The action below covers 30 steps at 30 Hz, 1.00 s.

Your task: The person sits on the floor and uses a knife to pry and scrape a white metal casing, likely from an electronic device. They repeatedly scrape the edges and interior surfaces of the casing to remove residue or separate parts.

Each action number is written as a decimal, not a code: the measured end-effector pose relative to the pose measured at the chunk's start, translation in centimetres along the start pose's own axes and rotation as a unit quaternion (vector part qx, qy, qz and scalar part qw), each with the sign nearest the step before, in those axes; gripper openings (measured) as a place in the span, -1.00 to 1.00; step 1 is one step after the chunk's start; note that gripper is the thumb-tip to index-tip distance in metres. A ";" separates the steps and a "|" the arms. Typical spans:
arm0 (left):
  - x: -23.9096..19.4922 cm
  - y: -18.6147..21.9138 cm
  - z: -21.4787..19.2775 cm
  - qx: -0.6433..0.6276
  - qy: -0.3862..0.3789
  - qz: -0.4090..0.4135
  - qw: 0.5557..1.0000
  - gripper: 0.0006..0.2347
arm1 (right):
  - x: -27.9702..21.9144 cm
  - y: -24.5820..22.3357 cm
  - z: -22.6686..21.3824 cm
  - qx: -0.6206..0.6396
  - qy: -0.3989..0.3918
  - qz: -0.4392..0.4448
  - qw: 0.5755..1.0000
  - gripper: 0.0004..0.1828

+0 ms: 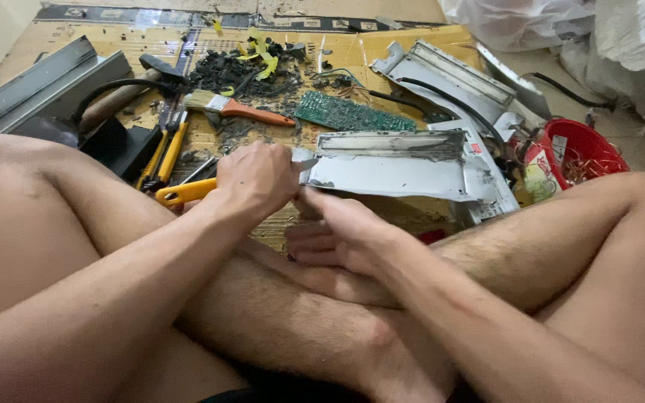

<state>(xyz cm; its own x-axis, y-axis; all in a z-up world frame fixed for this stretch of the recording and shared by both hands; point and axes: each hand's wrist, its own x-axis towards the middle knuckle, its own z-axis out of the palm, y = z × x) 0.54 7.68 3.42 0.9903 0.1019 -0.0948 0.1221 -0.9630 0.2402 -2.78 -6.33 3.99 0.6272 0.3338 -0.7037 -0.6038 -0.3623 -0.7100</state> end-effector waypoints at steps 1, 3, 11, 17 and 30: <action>0.1 0.0 0.2 0.000 -0.002 0.001 1.000 -0.65 | -0.7 -0.1 -0.8 0.001 0.001 0.002 1.000 -0.27; 0.5 0.0 0.4 0.013 -0.018 -0.006 1.000 -0.64 | -2.0 -0.5 -2.5 -0.269 0.122 -0.168 0.941 -0.46; 0.1 0.9 -1.4 -0.019 -0.020 0.024 0.999 -0.66 | 3.8 2.4 -10.3 -0.659 0.248 -0.315 0.637 -0.57; 3.5 1.4 0.9 0.045 -0.024 0.024 0.998 -0.70 | 5.1 4.7 -11.1 -0.686 0.279 -0.323 0.589 -0.65; 6.3 4.8 4.1 0.147 -0.049 -0.021 0.988 -0.75 | 4.0 4.2 -10.1 -0.689 0.299 -0.312 0.582 -0.66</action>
<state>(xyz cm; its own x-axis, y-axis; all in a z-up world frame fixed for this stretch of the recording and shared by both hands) 7.07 2.65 0.07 0.9717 0.1325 -0.1956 0.1239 -0.9907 -0.0556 2.21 -15.30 -1.52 0.8205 0.5616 0.1066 0.5429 -0.8239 0.1625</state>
